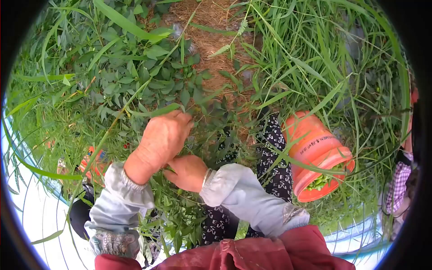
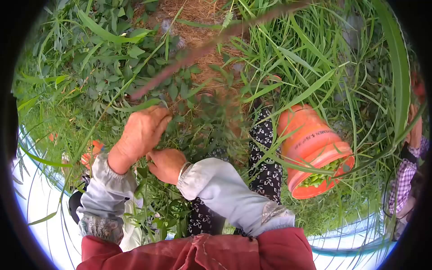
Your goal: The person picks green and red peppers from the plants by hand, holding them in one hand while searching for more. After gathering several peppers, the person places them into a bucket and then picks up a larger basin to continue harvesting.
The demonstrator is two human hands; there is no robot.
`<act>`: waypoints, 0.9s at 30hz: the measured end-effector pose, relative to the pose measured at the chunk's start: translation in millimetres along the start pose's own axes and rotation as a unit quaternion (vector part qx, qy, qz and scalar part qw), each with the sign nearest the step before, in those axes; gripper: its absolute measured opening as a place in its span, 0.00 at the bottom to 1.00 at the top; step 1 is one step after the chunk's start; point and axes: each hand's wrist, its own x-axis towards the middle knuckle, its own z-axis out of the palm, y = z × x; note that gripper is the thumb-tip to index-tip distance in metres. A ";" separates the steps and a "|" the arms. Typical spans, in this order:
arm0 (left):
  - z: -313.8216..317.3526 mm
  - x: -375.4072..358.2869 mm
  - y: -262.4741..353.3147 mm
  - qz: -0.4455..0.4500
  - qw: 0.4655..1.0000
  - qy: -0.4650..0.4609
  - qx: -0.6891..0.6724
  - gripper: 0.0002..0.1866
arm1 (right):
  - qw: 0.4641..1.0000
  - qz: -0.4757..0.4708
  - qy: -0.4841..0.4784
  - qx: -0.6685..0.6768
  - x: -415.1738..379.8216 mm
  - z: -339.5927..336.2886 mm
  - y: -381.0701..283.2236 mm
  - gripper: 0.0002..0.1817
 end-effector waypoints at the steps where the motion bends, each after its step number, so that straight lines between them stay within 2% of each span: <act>1: 19.9 31.9 -9.9 0.028 0.999 0.032 0.032 0.10 | 1.000 -0.003 0.002 -0.003 -0.7 -0.3 2.7 0.13; 3: 56.8 91.0 -28.7 -0.081 0.979 0.011 0.185 0.09 | 0.999 0.010 -0.044 -0.028 -1.9 1.3 11.6 0.11; 5: 96.1 122.1 -66.0 -0.122 0.953 -0.027 0.274 0.12 | 0.999 0.032 -0.021 -0.013 -4.4 -11.4 12.1 0.13; 6: 112.0 126.7 -82.2 -0.117 0.954 -0.034 0.274 0.12 | 0.998 0.061 -0.030 -0.010 -5.3 -12.6 15.3 0.13; 8: 128.3 125.6 -107.3 -0.183 0.953 -0.070 0.232 0.16 | 0.994 0.099 -0.038 0.004 -5.8 -18.2 18.3 0.14; 9: 127.6 124.7 -108.4 -0.181 0.952 -0.073 0.234 0.16 | 0.994 0.100 -0.037 0.008 -4.4 -21.9 22.0 0.14; 12: 105.6 114.8 -98.5 -0.294 0.933 -0.162 0.127 0.18 | 0.995 0.095 -0.030 0.010 -2.9 -32.3 27.9 0.13; 13: 96.4 107.1 -94.2 -0.293 0.933 -0.164 0.132 0.18 | 0.996 0.089 0.004 0.029 -1.9 -36.3 31.3 0.14; 15: 82.3 85.0 -90.1 -0.220 0.958 -0.137 0.125 0.19 | 0.995 0.082 0.037 0.052 -0.5 -43.8 35.6 0.14; 16: 76.8 76.6 -92.3 -0.221 0.957 -0.138 0.127 0.19 | 0.992 0.080 0.067 0.071 1.0 -48.7 38.0 0.14; 18: 69.1 64.5 -95.4 -0.162 0.956 -0.187 0.156 0.19 | 0.986 0.072 0.119 0.090 4.6 -55.8 43.0 0.11; 19: 59.5 58.3 -88.5 -0.163 0.956 -0.187 0.156 0.19 | 0.986 0.072 0.118 0.091 5.3 -58.2 44.8 0.11; 21: 34.6 44.1 -78.2 -0.119 0.984 -0.115 0.063 0.19 | 0.957 0.118 0.137 0.228 8.2 -63.0 47.5 0.08; 23: 15.2 33.1 -79.6 -0.098 0.988 -0.110 0.047 0.21 | 0.893 0.163 0.171 0.384 12.0 -67.0 48.5 0.07; 25: -7.8 27.1 -73.6 -0.114 0.973 -0.126 -0.156 0.21 | 0.882 0.166 0.207 0.390 14.0 -73.2 50.8 0.08; 26: -18.2 26.4 -68.8 -0.161 0.940 -0.146 -0.264 0.20 | 0.861 0.141 0.236 0.428 15.6 -72.8 52.8 0.07; 27: -22.0 22.1 -69.6 -0.161 0.940 -0.145 -0.264 0.20 | 0.861 0.140 0.236 0.428 16.7 -75.1 50.5 0.07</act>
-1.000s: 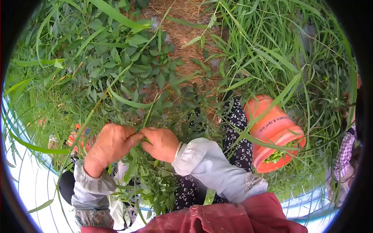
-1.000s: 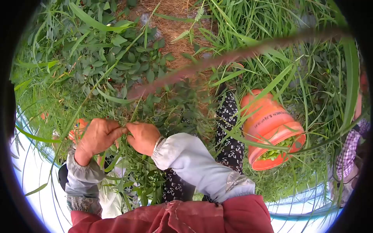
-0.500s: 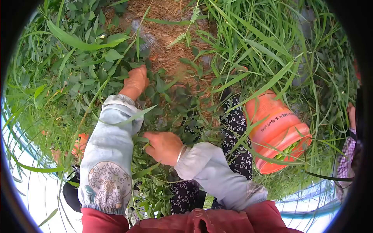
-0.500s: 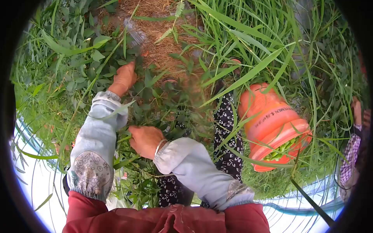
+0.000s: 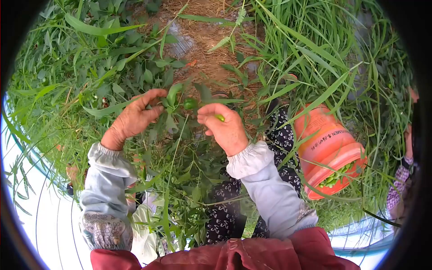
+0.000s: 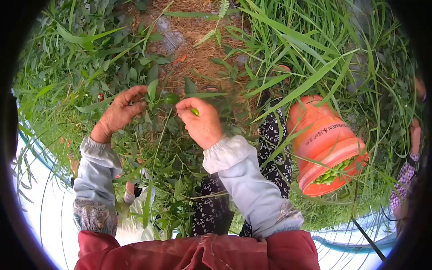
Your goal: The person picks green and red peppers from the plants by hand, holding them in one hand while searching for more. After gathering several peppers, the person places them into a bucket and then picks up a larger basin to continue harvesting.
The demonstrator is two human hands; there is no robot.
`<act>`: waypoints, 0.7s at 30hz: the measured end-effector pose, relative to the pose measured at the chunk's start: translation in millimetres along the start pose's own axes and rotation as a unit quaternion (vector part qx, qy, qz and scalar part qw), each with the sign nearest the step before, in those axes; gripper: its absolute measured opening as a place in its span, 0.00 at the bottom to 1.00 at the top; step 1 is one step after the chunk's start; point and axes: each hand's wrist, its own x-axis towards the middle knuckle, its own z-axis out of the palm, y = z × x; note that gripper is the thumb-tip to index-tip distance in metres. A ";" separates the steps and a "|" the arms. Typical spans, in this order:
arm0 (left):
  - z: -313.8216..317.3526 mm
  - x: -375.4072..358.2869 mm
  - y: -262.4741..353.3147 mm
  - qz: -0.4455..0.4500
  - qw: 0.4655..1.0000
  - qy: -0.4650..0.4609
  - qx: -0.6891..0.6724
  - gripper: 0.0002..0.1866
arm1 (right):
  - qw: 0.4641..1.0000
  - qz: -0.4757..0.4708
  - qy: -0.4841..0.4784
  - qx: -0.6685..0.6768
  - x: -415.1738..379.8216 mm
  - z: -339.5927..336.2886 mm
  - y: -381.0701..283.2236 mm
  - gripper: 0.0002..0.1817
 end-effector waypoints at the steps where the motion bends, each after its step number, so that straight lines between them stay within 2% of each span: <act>1: -4.3 -6.1 -2.4 -0.023 0.990 -0.019 -0.138 0.19 | 1.000 0.012 0.024 0.015 0.1 1.6 -5.7 0.07; 2: -8.0 -9.4 -2.7 -0.045 0.960 -0.038 -0.273 0.18 | 0.998 0.023 0.049 0.029 0.6 2.3 -11.0 0.07; 3: -11.8 -11.2 3.9 -0.006 0.964 -0.044 -0.261 0.19 | 0.998 0.047 0.043 0.026 1.1 1.1 -14.5 0.09; 6: -14.6 -21.3 16.7 -0.024 0.959 -0.041 -0.278 0.20 | 0.997 0.056 0.009 0.057 1.5 7.6 -15.5 0.12; 7: -11.8 -23.1 7.8 0.012 0.958 -0.031 -0.284 0.21 | 0.997 0.056 0.008 0.057 1.1 7.3 -15.8 0.12; 9: -6.9 -24.5 10.9 -0.006 0.961 -0.023 -0.274 0.21 | 0.970 0.090 -0.129 0.188 -1.1 5.2 -16.3 0.16; 10: -3.4 -23.8 14.0 -0.022 0.964 -0.016 -0.265 0.22 | 0.970 0.090 -0.129 0.187 -1.9 6.8 -17.6 0.16; 11: -1.6 -24.6 17.2 0.016 0.971 -0.009 -0.238 0.22 | 0.962 0.093 -0.135 0.220 -3.2 9.1 -20.1 0.17; 12: 2.5 -25.3 17.9 0.016 0.971 -0.009 -0.239 0.22 | 0.952 0.098 -0.140 0.254 -4.5 10.6 -21.7 0.18; 14: 13.7 -25.7 16.4 0.037 0.994 0.006 -0.100 0.23 | 0.945 0.108 -0.135 0.276 -4.2 9.0 -22.5 0.17; 16: 25.3 -24.0 11.3 0.036 0.996 0.023 -0.074 0.23 | 0.937 0.120 -0.129 0.301 -4.8 8.5 -20.2 0.16; 18: 32.7 -20.2 14.0 0.104 0.989 0.100 0.042 0.24 | 0.981 0.090 -0.080 0.149 -4.2 10.7 -16.2 0.10; 19: 33.6 -16.8 16.7 0.124 0.979 0.108 0.120 0.27 | 0.981 0.090 -0.080 0.149 -5.4 12.3 -14.5 0.10; 21: 40.5 -11.6 17.4 0.143 0.973 0.131 0.122 0.27 | 0.986 -0.006 -0.087 0.143 -10.2 17.0 -10.3 0.09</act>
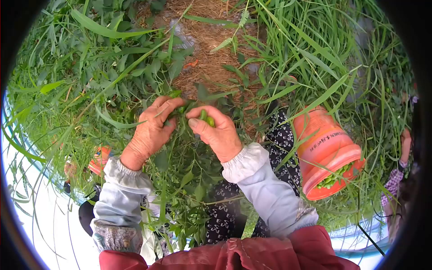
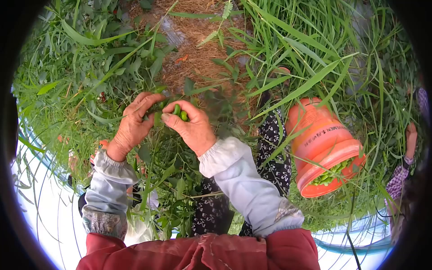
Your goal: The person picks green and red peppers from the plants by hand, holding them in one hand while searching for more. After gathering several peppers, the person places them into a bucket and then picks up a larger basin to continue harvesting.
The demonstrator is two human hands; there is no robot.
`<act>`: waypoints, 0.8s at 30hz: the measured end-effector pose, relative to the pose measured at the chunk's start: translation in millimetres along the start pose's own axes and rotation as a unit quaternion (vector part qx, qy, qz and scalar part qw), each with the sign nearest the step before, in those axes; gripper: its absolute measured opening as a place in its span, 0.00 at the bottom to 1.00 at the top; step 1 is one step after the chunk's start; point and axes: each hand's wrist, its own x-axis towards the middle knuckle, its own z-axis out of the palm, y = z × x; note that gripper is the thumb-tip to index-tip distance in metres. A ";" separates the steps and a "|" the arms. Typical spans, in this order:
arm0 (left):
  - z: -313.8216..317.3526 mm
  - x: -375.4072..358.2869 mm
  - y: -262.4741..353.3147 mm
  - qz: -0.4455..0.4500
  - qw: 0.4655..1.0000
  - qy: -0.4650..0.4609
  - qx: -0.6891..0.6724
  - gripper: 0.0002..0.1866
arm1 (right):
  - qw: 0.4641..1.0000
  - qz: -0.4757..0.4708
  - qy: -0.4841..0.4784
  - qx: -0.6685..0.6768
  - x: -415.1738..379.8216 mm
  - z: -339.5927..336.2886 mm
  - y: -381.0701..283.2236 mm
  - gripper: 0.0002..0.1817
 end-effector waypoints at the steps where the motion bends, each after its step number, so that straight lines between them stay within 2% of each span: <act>1: 2.5 0.8 0.2 0.016 1.000 0.024 0.003 0.28 | 1.000 0.001 0.000 0.000 -0.8 3.1 2.6 0.09; 3: 2.7 2.7 3.3 0.000 1.000 0.004 0.023 0.27 | 0.967 -0.196 -0.048 -0.157 -3.0 7.5 7.2 0.10; 5: 5.2 5.5 5.7 0.024 0.998 0.048 -0.034 0.27 | 0.967 -0.193 -0.052 -0.156 -8.0 8.0 4.4 0.11; 6: 4.3 6.6 -0.2 0.047 0.998 0.005 -0.038 0.29 | 0.955 -0.197 -0.074 -0.211 -10.5 6.9 -0.3 0.10; 7: 6.0 6.4 -1.3 0.048 0.998 0.005 -0.038 0.29 | 0.939 -0.200 -0.095 -0.265 -12.1 6.5 -2.5 0.10; 9: 9.0 5.2 -2.3 0.039 0.992 -0.084 -0.088 0.31 | 0.930 -0.227 -0.096 -0.274 -14.4 7.7 -1.0 0.11; 10: 11.4 4.2 -4.2 0.068 0.989 -0.079 -0.101 0.31 | 0.915 -0.249 -0.096 -0.302 -16.5 9.2 -1.7 0.11; 13: 15.8 2.6 -9.2 0.052 0.987 -0.086 -0.124 0.30 | 0.887 -0.299 -0.092 -0.340 -17.2 11.3 -3.8 0.12; 15: 18.1 -2.0 -8.7 0.071 0.992 -0.063 -0.083 0.29 | 0.850 -0.356 -0.096 -0.375 -21.2 14.1 -5.0 0.13; 17: 20.7 -6.2 -10.5 0.089 0.985 -0.070 -0.130 0.33 | 0.846 -0.353 -0.098 -0.387 -23.7 17.8 -2.7 0.13; 19: 21.7 -10.3 -5.1 0.060 0.993 -0.069 -0.080 0.31 | 0.825 -0.396 -0.104 -0.389 -24.0 20.1 2.7 0.14; 21: 23.1 -13.4 -4.8 0.037 0.997 -0.061 -0.034 0.28 | 0.821 -0.397 -0.109 -0.395 -24.7 20.9 4.7 0.15; 24: 23.0 -13.4 0.6 0.033 0.995 -0.041 -0.082 0.25 | 0.804 -0.415 -0.112 -0.411 -25.1 22.0 8.1 0.14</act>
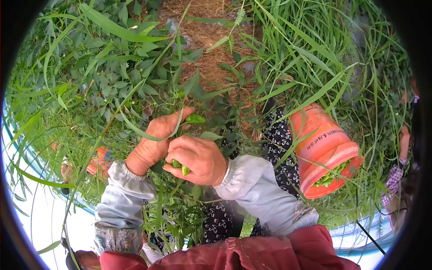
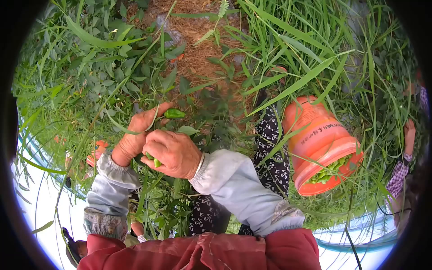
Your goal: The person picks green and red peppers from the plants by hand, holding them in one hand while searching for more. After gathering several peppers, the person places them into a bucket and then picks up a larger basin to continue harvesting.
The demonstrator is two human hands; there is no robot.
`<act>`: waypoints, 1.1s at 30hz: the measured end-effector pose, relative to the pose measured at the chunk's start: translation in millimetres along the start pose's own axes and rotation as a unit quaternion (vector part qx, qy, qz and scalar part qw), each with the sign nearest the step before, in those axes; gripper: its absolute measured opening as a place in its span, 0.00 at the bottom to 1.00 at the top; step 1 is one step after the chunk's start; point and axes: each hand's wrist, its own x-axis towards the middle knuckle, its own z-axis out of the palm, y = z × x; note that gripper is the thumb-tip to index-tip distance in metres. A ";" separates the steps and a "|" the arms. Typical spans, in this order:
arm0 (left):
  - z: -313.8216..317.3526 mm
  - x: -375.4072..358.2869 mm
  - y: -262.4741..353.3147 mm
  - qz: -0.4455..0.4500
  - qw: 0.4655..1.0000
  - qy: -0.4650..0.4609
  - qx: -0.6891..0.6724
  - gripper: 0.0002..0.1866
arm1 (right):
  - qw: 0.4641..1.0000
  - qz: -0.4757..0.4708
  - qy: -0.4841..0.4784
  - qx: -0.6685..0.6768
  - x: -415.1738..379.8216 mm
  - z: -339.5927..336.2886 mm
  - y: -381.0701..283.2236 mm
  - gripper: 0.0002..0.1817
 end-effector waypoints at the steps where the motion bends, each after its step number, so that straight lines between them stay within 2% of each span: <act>1: 2.3 1.5 -2.8 0.000 1.000 0.000 -0.001 0.25 | 1.000 0.000 -0.018 0.022 -1.4 1.6 -4.0 0.14; 2: 5.1 5.6 -8.3 0.003 0.999 0.025 0.028 0.23 | 0.998 0.000 -0.036 0.044 -3.9 4.5 -9.2 0.13; 3: 6.9 10.4 -12.3 0.006 0.997 0.050 0.058 0.22 | 0.993 -0.052 -0.083 0.073 -12.4 17.3 -22.9 0.13; 4: 1.1 16.0 -7.1 -0.046 0.998 0.020 0.031 0.21 | 0.986 -0.044 -0.129 0.097 -20.1 25.1 -30.0 0.13; 5: 2.9 20.9 -8.3 -0.045 0.998 0.019 0.027 0.21 | 0.977 -0.034 -0.173 0.119 -26.1 27.6 -32.1 0.14; 7: 3.5 20.6 -12.0 0.000 0.998 0.066 -0.017 0.22 | 0.987 0.043 -0.113 0.101 -13.5 8.2 -17.6 0.13; 8: 1.8 16.9 -13.7 -0.021 0.998 0.048 -0.028 0.22 | 0.977 0.138 -0.068 0.149 -2.3 -6.5 -12.6 0.12; 9: -0.7 13.9 -10.5 -0.023 0.998 0.047 -0.026 0.22 | 0.936 0.237 0.037 0.257 0.9 -13.2 -8.8 0.10; 10: -4.9 11.1 -4.0 -0.079 0.995 0.030 -0.058 0.21 | 0.914 0.278 0.085 0.283 6.0 -24.1 0.0 0.08; 11: -7.3 7.6 0.2 -0.135 0.987 0.014 -0.089 0.20 | 0.914 0.295 0.090 0.264 11.1 -35.2 4.4 0.07; 12: -5.0 4.3 -1.6 -0.119 0.984 0.036 -0.125 0.22 | 0.903 0.334 0.084 0.256 10.3 -40.4 14.6 0.08; 13: -7.1 -0.9 -1.1 -0.121 0.984 0.037 -0.123 0.22 | 0.857 0.408 0.106 0.297 13.7 -42.8 16.5 0.09; 15: -14.1 -5.2 5.1 -0.162 0.974 0.034 -0.155 0.23 | 0.847 0.471 0.043 0.242 8.2 -39.2 32.2 0.12; 16: -15.1 -7.3 -0.8 -0.140 0.979 0.041 -0.141 0.22 | 0.847 0.471 0.043 0.243 3.5 -35.2 36.0 0.12; 18: -15.8 -8.7 -7.9 -0.126 0.988 0.022 -0.086 0.20 | 0.908 0.407 0.012 0.099 2.0 -26.8 36.0 0.19; 19: -15.2 -9.4 -9.2 -0.110 0.993 0.002 -0.032 0.19 | 0.908 0.407 0.012 0.099 4.4 -25.6 33.1 0.19; 21: -11.5 -8.7 -3.7 -0.079 0.997 0.000 -0.026 0.19 | 0.924 0.381 -0.016 -0.038 10.2 -27.7 24.5 0.24; 23: -12.5 -6.2 1.6 -0.048 0.999 -0.002 -0.018 0.19 | 0.921 0.387 -0.026 -0.043 9.4 -28.7 30.5 0.22; 25: -15.7 -5.3 5.0 -0.024 0.999 -0.039 -0.003 0.19 | 0.925 0.372 -0.046 0.060 2.0 -23.7 43.3 0.21; 26: -15.5 -5.2 5.0 -0.027 0.999 -0.041 -0.006 0.19 | 0.924 0.376 -0.047 0.061 -1.5 -20.9 47.2 0.21; 28: -16.6 -2.8 4.5 -0.028 0.991 -0.113 0.061 0.22 | 0.885 0.446 -0.101 0.092 -1.8 -17.0 50.0 0.20; 29: -18.7 -2.6 5.2 -0.029 0.991 -0.114 0.061 0.22 | 0.884 0.447 -0.101 0.092 -1.4 -17.1 48.9 0.20; 31: -20.4 -2.9 5.1 -0.022 0.978 -0.099 0.180 0.20 | 0.885 0.433 -0.168 -0.036 0.0 -19.5 44.0 0.21; 32: -20.7 -1.9 -0.3 -0.023 0.979 -0.100 0.177 0.20 | 0.884 0.435 -0.169 -0.037 0.4 -20.1 43.7 0.21; 33: -21.8 -0.1 -7.6 0.020 0.970 -0.106 0.217 0.18 | 0.865 0.471 -0.174 0.008 1.0 -20.7 44.4 0.21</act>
